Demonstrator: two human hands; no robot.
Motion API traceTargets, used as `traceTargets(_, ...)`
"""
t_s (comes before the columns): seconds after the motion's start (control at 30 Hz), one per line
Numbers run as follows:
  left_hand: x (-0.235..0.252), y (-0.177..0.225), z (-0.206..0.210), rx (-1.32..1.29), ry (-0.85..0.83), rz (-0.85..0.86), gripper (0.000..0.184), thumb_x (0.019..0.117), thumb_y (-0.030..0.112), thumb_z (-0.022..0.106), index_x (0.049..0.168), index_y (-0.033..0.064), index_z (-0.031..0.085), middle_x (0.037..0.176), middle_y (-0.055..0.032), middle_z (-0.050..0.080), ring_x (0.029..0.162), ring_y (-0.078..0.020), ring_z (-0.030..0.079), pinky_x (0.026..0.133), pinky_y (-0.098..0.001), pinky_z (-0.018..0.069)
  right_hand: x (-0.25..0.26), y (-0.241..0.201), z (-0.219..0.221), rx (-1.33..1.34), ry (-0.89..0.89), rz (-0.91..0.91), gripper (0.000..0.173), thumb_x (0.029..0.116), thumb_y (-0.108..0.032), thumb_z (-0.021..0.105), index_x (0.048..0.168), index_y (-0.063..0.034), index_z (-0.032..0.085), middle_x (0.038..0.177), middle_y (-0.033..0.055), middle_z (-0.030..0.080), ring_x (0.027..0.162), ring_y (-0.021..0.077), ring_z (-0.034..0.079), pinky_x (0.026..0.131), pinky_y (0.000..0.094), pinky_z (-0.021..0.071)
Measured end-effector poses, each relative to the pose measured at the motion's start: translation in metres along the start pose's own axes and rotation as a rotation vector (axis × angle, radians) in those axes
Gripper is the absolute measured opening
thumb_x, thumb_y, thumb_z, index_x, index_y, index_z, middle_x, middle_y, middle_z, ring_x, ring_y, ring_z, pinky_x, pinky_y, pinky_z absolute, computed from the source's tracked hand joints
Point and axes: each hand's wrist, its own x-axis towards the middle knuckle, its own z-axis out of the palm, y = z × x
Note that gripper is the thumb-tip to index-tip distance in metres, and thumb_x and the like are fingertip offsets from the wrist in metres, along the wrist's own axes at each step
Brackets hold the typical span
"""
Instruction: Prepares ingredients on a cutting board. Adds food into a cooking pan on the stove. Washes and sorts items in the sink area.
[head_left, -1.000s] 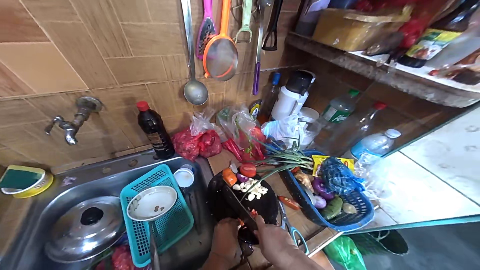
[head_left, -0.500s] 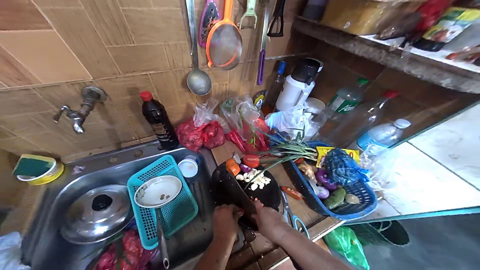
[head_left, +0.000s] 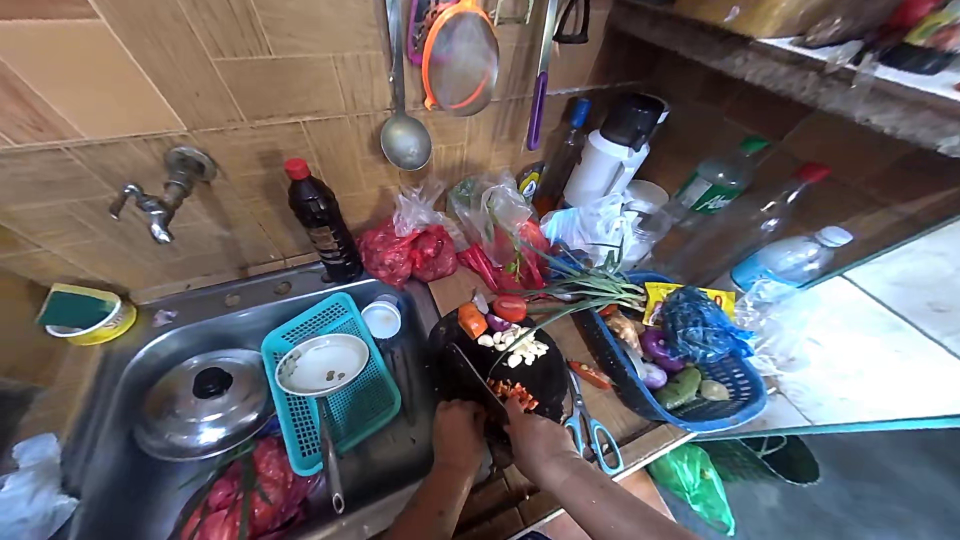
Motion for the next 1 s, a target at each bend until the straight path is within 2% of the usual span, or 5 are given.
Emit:
traceTargets(0.27,-0.001,-0.006,0.002,-0.069,0.056,-0.041,0.029,0.1033,0.030,0.059,0.120,0.0123,0.076,0.127,-0.0102,0.069,0.128,-0.0254,0.059,0.113,-0.0404,0.0418,0.022,-0.005,-0.016,0.078,0.039,-0.071,0.047,0.1122,-0.029,0.041,0.156,-0.0133,0.032,0.132,0.0243,0.063,0.123,0.0426,0.064,0.100,0.0602,0.0515)
traceTargets(0.63,-0.006,-0.001,0.006,-0.018,0.061,0.009,0.031,0.1043,0.020,0.052,0.122,0.0056,0.073,0.128,-0.0147,0.069,0.128,-0.0278,0.060,0.114,-0.0406,0.0424,0.010,-0.005,0.001,0.062,0.032,-0.078,0.051,0.1113,-0.027,0.043,0.158,-0.0122,0.029,0.131,0.0238,0.064,0.121,0.0432,0.065,0.097,0.0612,0.0528)
traceTargets(0.8,-0.014,0.005,0.008,0.066,0.099,0.096,0.034,0.1074,0.017,0.046,0.129,0.0074,0.071,0.131,-0.0158,0.068,0.130,-0.0301,0.058,0.116,-0.0414,0.0401,0.024,0.016,-0.021,0.196,0.070,-0.191,0.046,0.1120,-0.031,0.043,0.151,-0.0070,0.041,0.132,0.0256,0.063,0.124,0.0413,0.063,0.103,0.0586,0.0494)
traceTargets(0.9,-0.025,0.002,0.049,0.081,0.530,0.507,0.021,0.0958,0.010,0.063,0.108,0.0067,0.080,0.099,-0.0151,0.076,0.097,-0.0331,0.073,0.089,-0.0474,0.0588,0.007,0.043,-0.038,0.292,0.174,-0.208,0.044,0.1114,-0.032,0.046,0.147,-0.0052,0.045,0.115,0.0248,0.068,0.104,0.0383,0.070,0.092,0.0548,0.0558)
traceTargets(1.0,-0.039,0.010,0.084,0.111,0.289,0.656,0.019,0.0978,0.012,0.063,0.106,0.0065,0.078,0.097,-0.0153,0.075,0.088,-0.0309,0.075,0.077,-0.0460,0.0627,-0.007,0.064,-0.048,0.360,0.233,-0.176,0.045,0.1118,-0.033,0.044,0.148,-0.0063,0.044,0.104,0.0218,0.068,0.090,0.0341,0.072,0.084,0.0505,0.0583)
